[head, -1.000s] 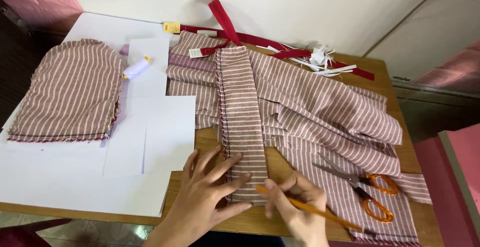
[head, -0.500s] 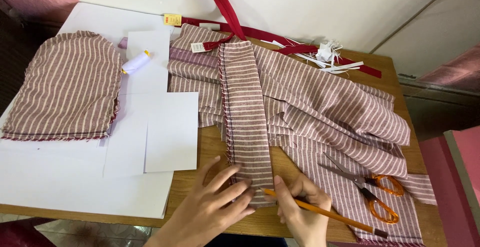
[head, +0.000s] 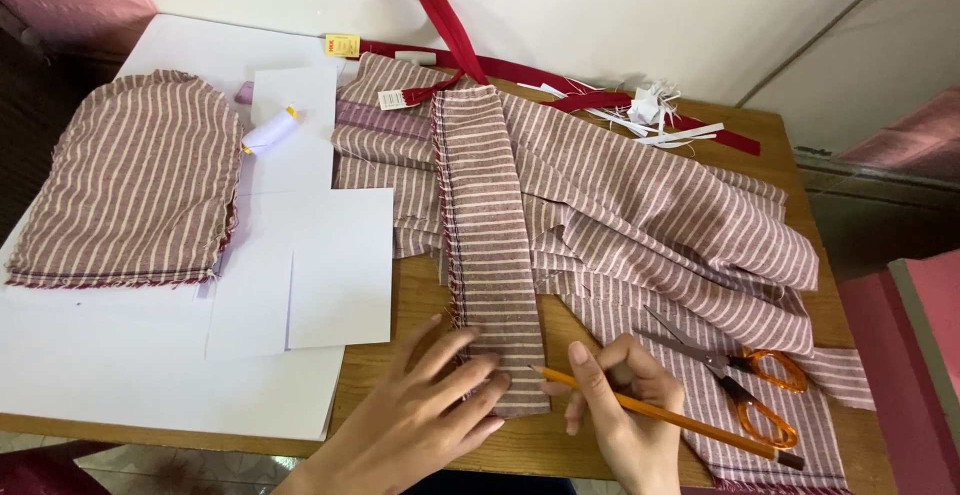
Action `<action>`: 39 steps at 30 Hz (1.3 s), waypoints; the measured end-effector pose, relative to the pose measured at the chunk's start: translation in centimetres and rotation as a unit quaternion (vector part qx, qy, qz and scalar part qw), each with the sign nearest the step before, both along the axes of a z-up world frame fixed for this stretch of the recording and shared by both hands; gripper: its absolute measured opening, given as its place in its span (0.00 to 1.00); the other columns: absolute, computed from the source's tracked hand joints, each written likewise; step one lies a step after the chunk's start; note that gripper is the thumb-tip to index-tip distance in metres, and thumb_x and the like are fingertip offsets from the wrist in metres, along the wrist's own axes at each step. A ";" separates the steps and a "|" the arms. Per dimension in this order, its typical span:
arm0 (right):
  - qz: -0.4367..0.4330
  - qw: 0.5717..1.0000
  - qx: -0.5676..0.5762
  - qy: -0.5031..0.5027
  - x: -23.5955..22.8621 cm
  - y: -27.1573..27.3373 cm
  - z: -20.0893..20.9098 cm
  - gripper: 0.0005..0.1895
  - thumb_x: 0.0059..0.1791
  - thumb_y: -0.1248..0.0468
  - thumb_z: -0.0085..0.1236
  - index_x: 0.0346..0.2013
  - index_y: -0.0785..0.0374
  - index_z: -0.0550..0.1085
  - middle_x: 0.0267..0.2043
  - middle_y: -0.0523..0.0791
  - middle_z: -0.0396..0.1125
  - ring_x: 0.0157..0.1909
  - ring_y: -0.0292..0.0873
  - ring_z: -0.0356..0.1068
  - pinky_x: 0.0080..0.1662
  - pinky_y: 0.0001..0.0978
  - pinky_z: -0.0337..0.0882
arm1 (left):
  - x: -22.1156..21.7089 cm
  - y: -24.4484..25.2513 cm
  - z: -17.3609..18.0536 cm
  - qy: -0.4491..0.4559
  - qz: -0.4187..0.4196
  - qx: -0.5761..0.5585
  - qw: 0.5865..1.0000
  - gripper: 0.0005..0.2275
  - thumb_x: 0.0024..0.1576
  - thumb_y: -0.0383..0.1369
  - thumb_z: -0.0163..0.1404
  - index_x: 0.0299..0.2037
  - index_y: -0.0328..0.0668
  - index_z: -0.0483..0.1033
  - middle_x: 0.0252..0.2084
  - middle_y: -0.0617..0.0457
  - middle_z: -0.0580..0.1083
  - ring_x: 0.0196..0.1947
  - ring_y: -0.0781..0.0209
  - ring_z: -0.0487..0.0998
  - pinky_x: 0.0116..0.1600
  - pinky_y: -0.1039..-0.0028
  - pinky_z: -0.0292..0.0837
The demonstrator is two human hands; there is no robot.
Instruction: Marking and cutting striped fabric pieces on a workshop table to prepare components for sewing.
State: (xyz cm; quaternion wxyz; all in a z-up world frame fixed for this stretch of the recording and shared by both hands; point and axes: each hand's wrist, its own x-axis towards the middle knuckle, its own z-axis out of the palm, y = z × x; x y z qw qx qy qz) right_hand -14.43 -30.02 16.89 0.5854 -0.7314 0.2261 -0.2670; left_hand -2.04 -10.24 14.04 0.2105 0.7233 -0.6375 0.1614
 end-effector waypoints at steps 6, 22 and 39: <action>0.050 0.999 0.010 0.001 0.0 -0.5 -0.4 0.15 0.53 0.60 0.60 0.29 0.68 0.80 0.13 0.50 0.75 0.14 0.43 0.80 0.37 0.37 0.95 | -0.2 -0.2 0.1 0.007 0.008 -0.016 1.000 0.13 0.62 0.40 0.63 0.51 0.43 0.82 0.53 0.53 0.78 0.60 0.45 0.72 0.72 0.38 0.61; 0.091 0.992 -0.080 0.038 0.7 0.0 -2.0 0.19 0.47 0.62 0.72 0.16 0.57 0.71 0.09 0.42 0.73 0.08 0.32 0.72 0.14 0.19 0.70 | -0.7 0.5 -0.5 0.037 0.000 -0.009 0.999 0.15 0.65 0.39 0.59 0.58 0.41 0.81 0.55 0.53 0.77 0.63 0.44 0.72 0.73 0.34 0.56; 0.080 0.961 -0.264 -0.032 1.4 0.6 -2.9 0.23 0.48 0.70 0.67 0.15 0.55 0.64 0.14 0.35 0.59 0.16 0.29 0.53 0.21 0.21 0.59 | -0.7 1.3 -0.8 0.039 -0.006 -0.012 0.999 0.15 0.65 0.45 0.61 0.55 0.49 0.80 0.59 0.50 0.74 0.67 0.40 0.67 0.72 0.25 0.54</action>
